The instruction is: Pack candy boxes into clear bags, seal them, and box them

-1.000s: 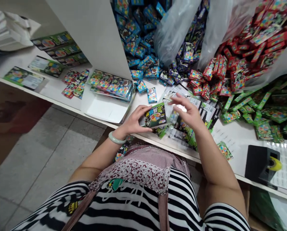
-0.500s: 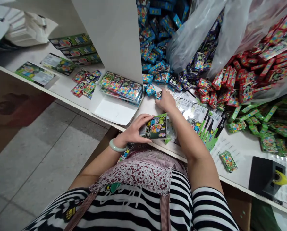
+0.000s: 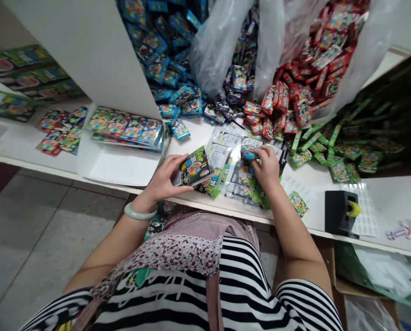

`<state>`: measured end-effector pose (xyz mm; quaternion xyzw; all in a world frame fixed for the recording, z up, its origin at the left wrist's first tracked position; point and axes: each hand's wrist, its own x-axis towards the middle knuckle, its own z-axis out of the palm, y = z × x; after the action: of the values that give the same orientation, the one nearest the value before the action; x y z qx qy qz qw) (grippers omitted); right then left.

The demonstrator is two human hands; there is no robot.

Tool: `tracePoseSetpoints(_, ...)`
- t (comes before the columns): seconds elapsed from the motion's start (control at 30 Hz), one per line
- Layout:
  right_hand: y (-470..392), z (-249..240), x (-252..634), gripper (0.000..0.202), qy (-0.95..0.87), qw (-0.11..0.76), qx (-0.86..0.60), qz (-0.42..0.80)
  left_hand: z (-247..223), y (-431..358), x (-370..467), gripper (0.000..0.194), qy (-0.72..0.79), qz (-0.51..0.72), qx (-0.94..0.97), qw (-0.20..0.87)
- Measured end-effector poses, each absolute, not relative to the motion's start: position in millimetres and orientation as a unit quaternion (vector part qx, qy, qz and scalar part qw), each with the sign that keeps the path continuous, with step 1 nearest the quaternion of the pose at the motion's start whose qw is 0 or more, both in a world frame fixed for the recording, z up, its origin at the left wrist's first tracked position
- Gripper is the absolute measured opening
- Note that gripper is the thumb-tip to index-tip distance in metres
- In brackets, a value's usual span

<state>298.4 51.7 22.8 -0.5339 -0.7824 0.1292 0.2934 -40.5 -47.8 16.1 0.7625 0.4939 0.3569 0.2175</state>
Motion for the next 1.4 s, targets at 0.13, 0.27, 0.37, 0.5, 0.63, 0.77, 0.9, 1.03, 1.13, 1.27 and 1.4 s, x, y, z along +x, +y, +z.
tracePoseSetpoints(0.13,17,25,325,0.034,-0.837,0.180,-0.502,0.120,19,-41,-34,0.093,0.500,0.329,0.771,0.218)
tracePoseSetpoints(0.27,10,36,337,0.047,-0.851,0.164,-0.479,0.143,20,-36,-26,0.093,0.500,0.305,0.779,0.223)
tracePoseSetpoints(0.37,35,41,340,0.074,-0.847,0.135,-0.488,0.164,20,-30,-16,0.094,0.493,0.289,0.787,0.233)
tracePoseSetpoints(0.5,67,37,341,0.086,-0.845,0.071,-0.471,0.242,19,-25,-5,0.095,0.470,0.270,0.808,0.232)
tracePoseSetpoints(0.63,56,54,342,0.072,-0.849,0.198,-0.411,0.266,16,-25,-6,0.099,0.457,0.277,0.819,0.210)
tracePoseSetpoints(0.77,33,92,335,0.071,-0.892,0.166,-0.316,0.276,15,-22,-5,0.102,0.427,0.295,0.829,0.207)
tracePoseSetpoints(0.9,32,114,321,0.070,-0.920,0.079,-0.293,0.249,17,-20,0,0.102,0.394,0.291,0.847,0.205)
tracePoseSetpoints(1.03,39,114,311,0.069,-0.933,0.027,-0.290,0.210,16,-21,4,0.102,0.373,0.305,0.851,0.211)
tracePoseSetpoints(1.13,41,110,303,0.071,-0.934,0.018,-0.289,0.208,15,-22,6,0.102,0.370,0.316,0.846,0.219)
tracePoseSetpoints(1.27,36,106,296,0.080,-0.919,0.074,-0.302,0.243,17,-22,10,0.100,0.391,0.322,0.837,0.207)
tracePoseSetpoints(1.4,20,96,294,0.063,-0.846,0.211,-0.402,0.278,19,-25,14,0.101,0.444,0.336,0.810,0.186)
